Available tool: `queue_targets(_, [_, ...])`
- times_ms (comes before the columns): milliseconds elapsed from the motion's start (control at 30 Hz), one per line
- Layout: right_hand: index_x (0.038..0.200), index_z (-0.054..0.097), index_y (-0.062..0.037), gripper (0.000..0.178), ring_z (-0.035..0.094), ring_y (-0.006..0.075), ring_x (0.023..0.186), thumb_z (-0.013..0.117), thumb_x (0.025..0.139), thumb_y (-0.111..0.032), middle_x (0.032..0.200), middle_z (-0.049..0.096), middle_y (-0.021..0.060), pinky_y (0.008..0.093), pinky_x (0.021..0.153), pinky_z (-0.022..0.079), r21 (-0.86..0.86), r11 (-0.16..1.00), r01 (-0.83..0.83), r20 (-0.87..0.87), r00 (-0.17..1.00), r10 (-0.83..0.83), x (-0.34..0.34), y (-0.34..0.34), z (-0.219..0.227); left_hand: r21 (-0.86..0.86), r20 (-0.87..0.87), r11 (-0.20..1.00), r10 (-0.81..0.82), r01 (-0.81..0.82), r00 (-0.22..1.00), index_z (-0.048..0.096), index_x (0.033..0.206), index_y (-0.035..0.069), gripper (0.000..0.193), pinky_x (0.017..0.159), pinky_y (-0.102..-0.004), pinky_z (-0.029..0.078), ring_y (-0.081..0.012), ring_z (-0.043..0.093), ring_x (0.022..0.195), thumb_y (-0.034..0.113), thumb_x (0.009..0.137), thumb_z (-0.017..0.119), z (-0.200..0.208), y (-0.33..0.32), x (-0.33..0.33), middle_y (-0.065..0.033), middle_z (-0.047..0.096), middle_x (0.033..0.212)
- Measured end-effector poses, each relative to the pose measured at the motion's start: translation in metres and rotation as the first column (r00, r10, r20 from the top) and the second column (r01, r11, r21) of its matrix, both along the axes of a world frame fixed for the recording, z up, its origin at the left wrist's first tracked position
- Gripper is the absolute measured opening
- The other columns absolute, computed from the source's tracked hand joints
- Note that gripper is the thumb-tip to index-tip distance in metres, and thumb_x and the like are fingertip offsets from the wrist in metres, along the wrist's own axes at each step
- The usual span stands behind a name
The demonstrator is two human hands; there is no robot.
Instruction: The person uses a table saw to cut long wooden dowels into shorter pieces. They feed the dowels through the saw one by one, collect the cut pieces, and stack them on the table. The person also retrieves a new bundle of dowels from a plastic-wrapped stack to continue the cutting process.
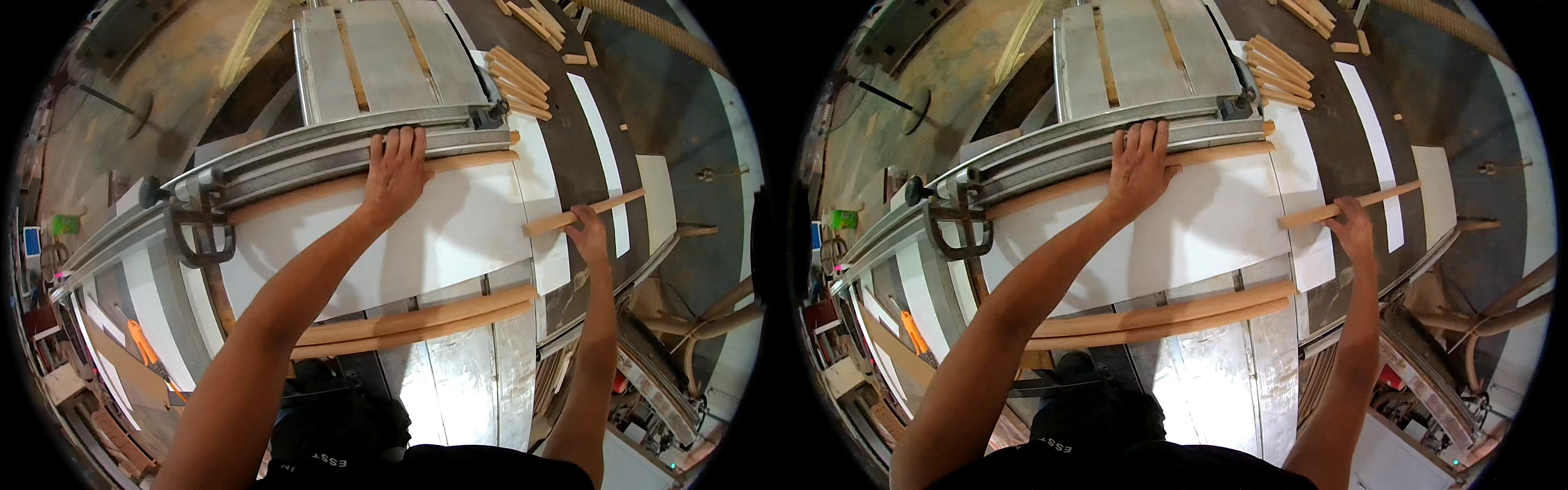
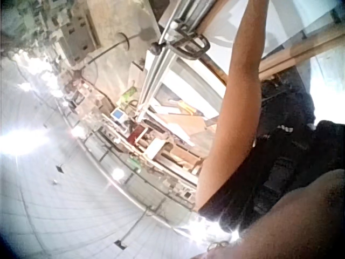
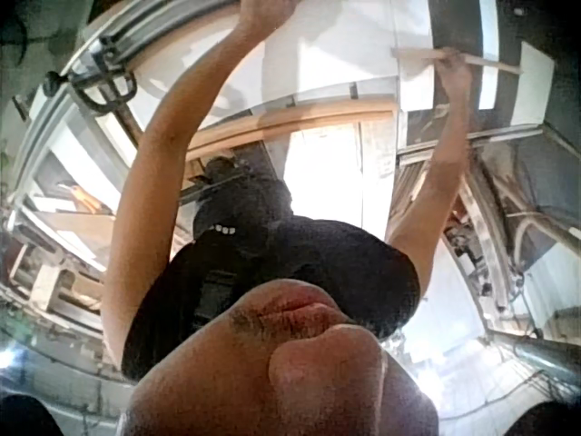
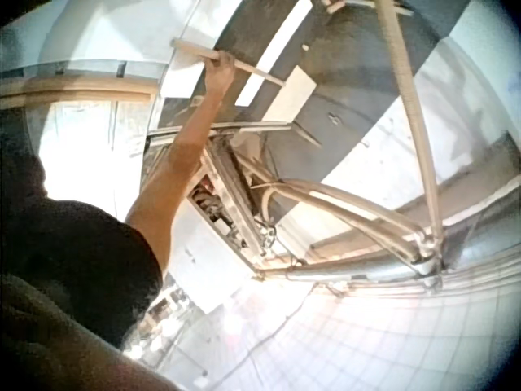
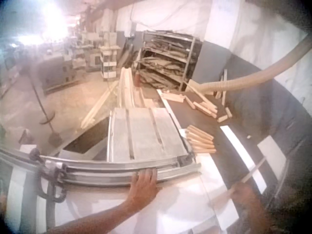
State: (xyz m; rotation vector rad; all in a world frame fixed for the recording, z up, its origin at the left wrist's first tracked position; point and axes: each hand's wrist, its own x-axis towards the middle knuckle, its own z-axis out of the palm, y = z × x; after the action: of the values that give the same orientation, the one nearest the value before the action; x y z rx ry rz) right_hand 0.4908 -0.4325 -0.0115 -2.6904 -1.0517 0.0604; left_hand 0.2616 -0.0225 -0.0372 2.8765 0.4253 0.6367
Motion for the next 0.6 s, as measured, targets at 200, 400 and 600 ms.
queue_targets(200, [0.114, 0.069, 0.0002, 0.054, 0.063, 0.0350, 0.113, 0.089, 0.066, -0.013, 0.122, 0.066, 0.0166, 0.0418, 0.098, 0.051, 0.101, 0.995, -0.018, 0.087, 0.996, 0.009, -0.045, 0.021, 0.024, 0.201, -0.003, 0.970, -0.140, 0.138, 0.990, 0.044, 0.146, 0.003, 0.063, 0.113, -0.0523, 0.030, -0.0331, 0.041, 0.137, 0.021, 0.091, 0.067, -0.010, 0.007, -0.045, -0.0163, 0.044, 0.146])
queue_targets(400, [0.113, 0.069, 0.0003, 0.054, 0.064, 0.0342, 0.108, 0.089, 0.066, -0.014, 0.119, 0.067, 0.0161, 0.0411, 0.095, 0.052, 0.224, 0.974, 0.030, 0.076, 0.996, -0.048, -0.095, 0.055, 0.055, -0.058, -0.088, 0.985, -0.168, 0.164, 0.982, 0.047, 0.144, 0.007, 0.055, 0.108, -0.0510, 0.034, -0.0320, 0.045, 0.131, 0.015, 0.092, 0.062, -0.010, 0.014, -0.101, -0.0149, 0.049, 0.142])
queue_targets(600, [0.106, 0.072, 0.0003, 0.048, 0.065, 0.0325, 0.098, 0.090, 0.067, -0.020, 0.106, 0.069, 0.0136, 0.0398, 0.086, 0.053, 0.320, 0.947, -0.040, 0.142, 0.990, -0.006, -0.147, 0.136, 0.068, -0.195, -0.215, 0.978, -0.113, 0.071, 0.970, 0.056, 0.133, 0.015, 0.041, 0.096, -0.0502, 0.038, -0.0328, 0.051, 0.114, 0.017, 0.092, 0.062, -0.011, -0.005, -0.125, -0.0131, 0.055, 0.119])
